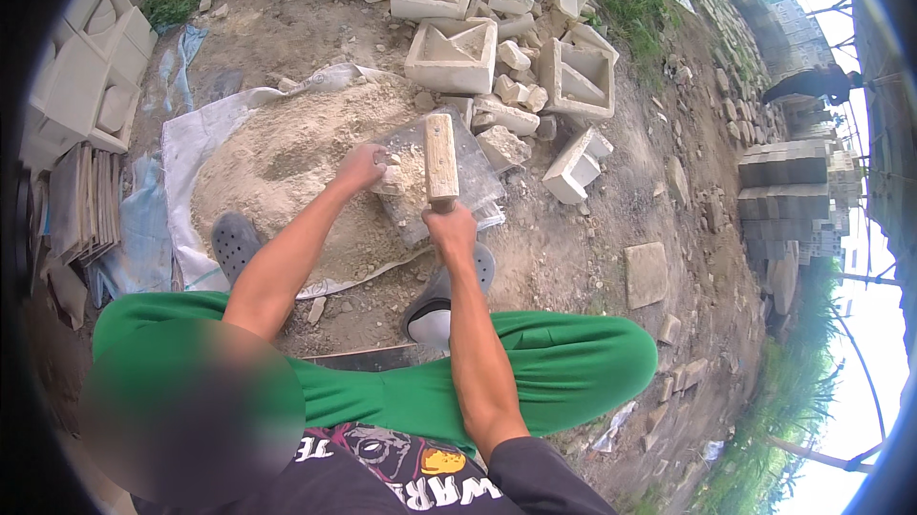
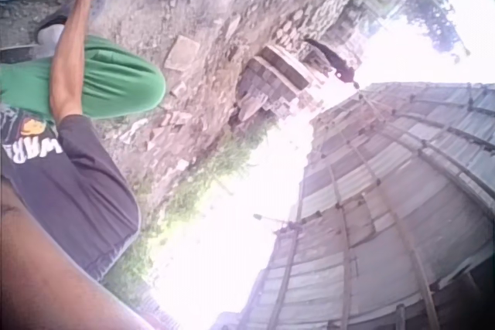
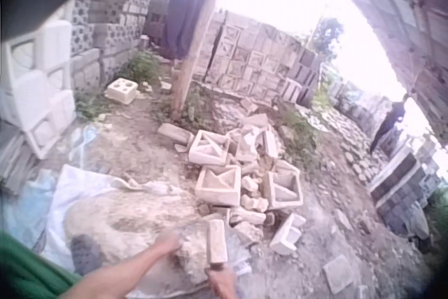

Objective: The person sits on the ground and uses a wooden mallet to strike a metal chisel, carving a rectangular stone block placed on a pile of sand. The person repeatedly adjusts the chisel and strikes the stone to shape it.

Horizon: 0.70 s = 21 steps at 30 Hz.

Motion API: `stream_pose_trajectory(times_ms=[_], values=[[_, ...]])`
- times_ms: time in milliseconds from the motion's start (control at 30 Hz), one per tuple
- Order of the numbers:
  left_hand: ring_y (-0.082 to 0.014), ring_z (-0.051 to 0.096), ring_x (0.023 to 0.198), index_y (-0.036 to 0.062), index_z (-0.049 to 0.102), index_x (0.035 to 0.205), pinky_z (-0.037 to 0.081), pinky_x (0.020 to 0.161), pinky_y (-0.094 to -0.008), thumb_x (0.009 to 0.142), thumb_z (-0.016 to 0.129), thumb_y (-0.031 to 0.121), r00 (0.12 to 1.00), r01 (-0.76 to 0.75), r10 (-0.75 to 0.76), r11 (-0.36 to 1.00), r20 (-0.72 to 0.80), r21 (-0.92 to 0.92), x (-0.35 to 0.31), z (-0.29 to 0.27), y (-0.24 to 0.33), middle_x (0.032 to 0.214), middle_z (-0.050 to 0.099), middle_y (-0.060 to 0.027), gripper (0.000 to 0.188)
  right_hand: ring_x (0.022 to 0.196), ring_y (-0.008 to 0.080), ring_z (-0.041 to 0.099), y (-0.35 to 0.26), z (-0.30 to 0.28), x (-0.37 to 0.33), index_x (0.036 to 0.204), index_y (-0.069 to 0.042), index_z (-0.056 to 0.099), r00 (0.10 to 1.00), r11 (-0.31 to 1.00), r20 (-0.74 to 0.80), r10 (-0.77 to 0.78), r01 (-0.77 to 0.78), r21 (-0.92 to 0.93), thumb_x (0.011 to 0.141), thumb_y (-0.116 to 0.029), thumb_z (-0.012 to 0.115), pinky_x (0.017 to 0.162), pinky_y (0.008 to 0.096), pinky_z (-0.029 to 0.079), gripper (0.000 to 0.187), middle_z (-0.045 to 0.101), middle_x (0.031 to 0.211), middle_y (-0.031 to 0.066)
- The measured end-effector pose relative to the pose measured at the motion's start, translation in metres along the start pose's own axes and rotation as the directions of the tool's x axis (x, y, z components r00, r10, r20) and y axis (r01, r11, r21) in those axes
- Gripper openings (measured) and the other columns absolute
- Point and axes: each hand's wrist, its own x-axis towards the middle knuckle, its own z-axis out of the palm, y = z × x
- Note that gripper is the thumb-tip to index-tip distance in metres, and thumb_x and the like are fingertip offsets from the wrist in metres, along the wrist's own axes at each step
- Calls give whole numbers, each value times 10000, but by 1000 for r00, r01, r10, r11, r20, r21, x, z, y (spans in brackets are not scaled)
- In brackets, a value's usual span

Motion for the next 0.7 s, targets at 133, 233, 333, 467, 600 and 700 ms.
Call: stream_pose_trajectory(times_ms=[133,233,333,467,600,700], values=[[-377,628,1101,81,733,1106,513,937,-463,851,617,164,991,-98,115,969,-64,225,10,11,14,1132,682,-203,292,525,197,656,22,4,4,841,12,710,999,998,-55,0,4,67,720,-201,717,550,350,526,245,675,638,103],[-378,632,1068,80,747,1055,515,911,-474,853,623,157,989,-136,149,948,-22,289,15,20,22,1093,690,-197,250,523,199,659,25,3,5,847,11,715,995,996,-49,82,-80,46,720,-219,725,547,351,529,263,676,638,103],[-364,635,1061,78,754,1023,519,901,-468,861,612,155,982,-179,187,965,-21,191,15,27,27,1065,697,-184,228,518,199,658,35,7,8,849,9,717,993,995,-74,89,-86,45,723,-229,727,541,350,530,270,676,637,100],[-346,630,1103,70,727,1101,517,925,-453,869,578,120,970,-242,238,966,48,95,12,26,36,1152,683,-176,279,650,279,721,23,-8,-5,922,6,739,976,974,51,210,-214,77,718,-316,726,686,378,564,382,728,740,151],[-348,619,1136,58,655,1230,503,964,-448,872,568,88,891,-372,409,907,-199,200,22,45,5,1255,643,-176,370,582,255,705,23,1,-9,909,8,736,984,967,49,169,-175,183,725,-291,716,632,369,563,351,716,707,143],[-333,612,1157,58,625,1276,500,977,-433,867,571,73,855,-458,513,814,-71,358,12,54,-4,1300,626,-160,414,549,233,684,28,5,-12,896,16,727,984,963,64,168,-177,202,723,-251,714,582,358,550,319,703,693,131]])
